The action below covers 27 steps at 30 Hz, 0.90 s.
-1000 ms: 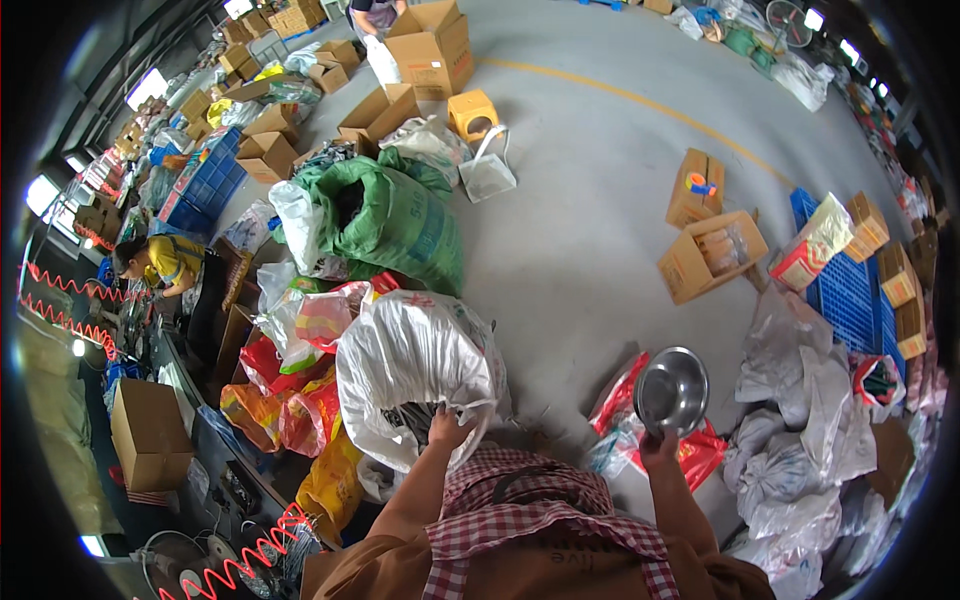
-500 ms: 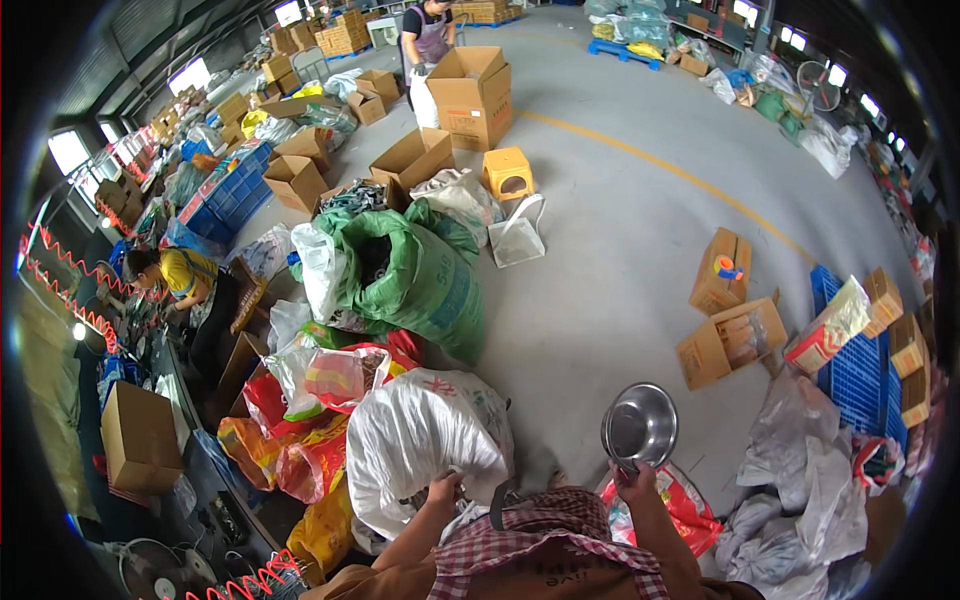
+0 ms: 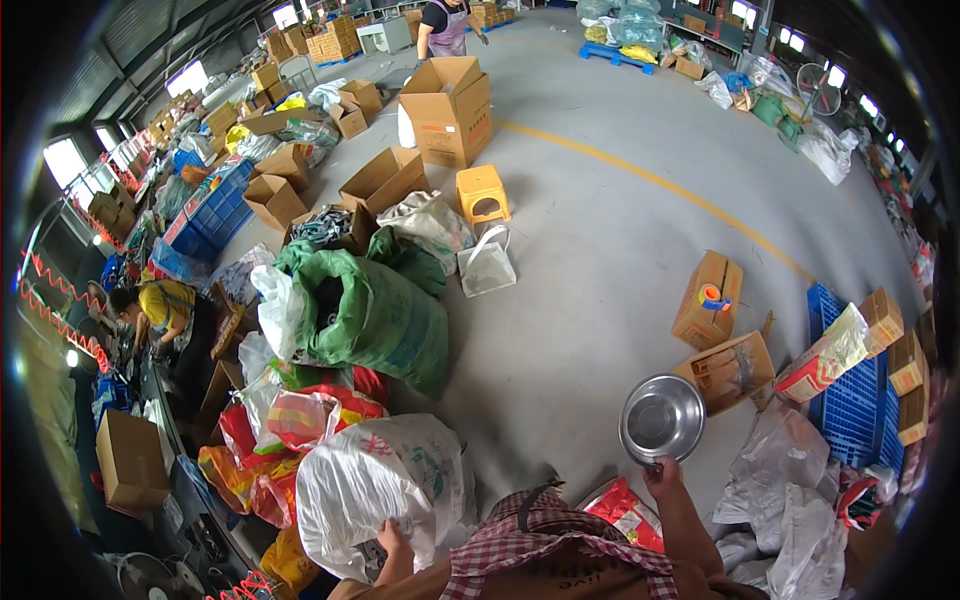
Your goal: The person assembles various metal parts, including brackets, washers, springs, and screws, using a workbench vise to brace the parts and a screwdriver to fasten them.
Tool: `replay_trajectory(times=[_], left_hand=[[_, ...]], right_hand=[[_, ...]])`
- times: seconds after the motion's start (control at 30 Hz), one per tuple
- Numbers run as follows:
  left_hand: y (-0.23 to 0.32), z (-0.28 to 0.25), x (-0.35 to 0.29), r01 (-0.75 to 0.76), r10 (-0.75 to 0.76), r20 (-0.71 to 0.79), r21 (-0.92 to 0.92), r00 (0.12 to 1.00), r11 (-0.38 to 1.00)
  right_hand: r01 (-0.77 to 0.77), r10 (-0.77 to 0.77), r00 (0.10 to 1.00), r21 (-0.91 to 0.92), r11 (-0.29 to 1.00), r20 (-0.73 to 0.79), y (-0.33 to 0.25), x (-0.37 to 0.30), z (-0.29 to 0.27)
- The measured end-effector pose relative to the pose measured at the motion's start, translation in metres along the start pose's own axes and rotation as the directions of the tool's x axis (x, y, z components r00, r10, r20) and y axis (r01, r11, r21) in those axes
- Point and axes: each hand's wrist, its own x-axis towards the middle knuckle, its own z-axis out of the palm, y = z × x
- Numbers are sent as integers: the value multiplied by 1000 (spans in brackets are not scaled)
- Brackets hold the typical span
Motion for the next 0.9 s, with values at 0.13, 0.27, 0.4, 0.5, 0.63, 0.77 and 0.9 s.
replay_trajectory(times=[0.13, 0.27, 0.4, 0.5, 0.63, 0.77, 0.9], left_hand=[[18, -3, 7, -170, 173, 18, -115, 985, 979], [89, -5, 22, -418, 500, -322, 291, 804, 861], [193, 66, 24, -684, 788, -285, 392, 545, 615], [218, 158, 33, -628, 638, -60, 129, 768, 768], [202, 286, 68, -354, 342, 232, 9, 911, 935], [270, 439, 30, -465, 204, 643, 266, 738, 844], [312, 557, 51, -816, 180, 869, 336, 462, 470]], right_hand=[[127, -124, 988, -37, 991, 92, -30, 67, -3], [-34, 24, 993, 86, 996, 115, -53, 118, 46], [-181, 172, 968, 32, 983, 185, -76, 165, 136], [-267, 274, 920, -65, 962, 281, -109, 187, 244], [-183, 225, 913, -151, 971, 340, -159, 242, 377], [-38, 142, 907, -257, 966, 398, -239, 276, 524], [136, 31, 891, -333, 933, 452, -322, 300, 656]])
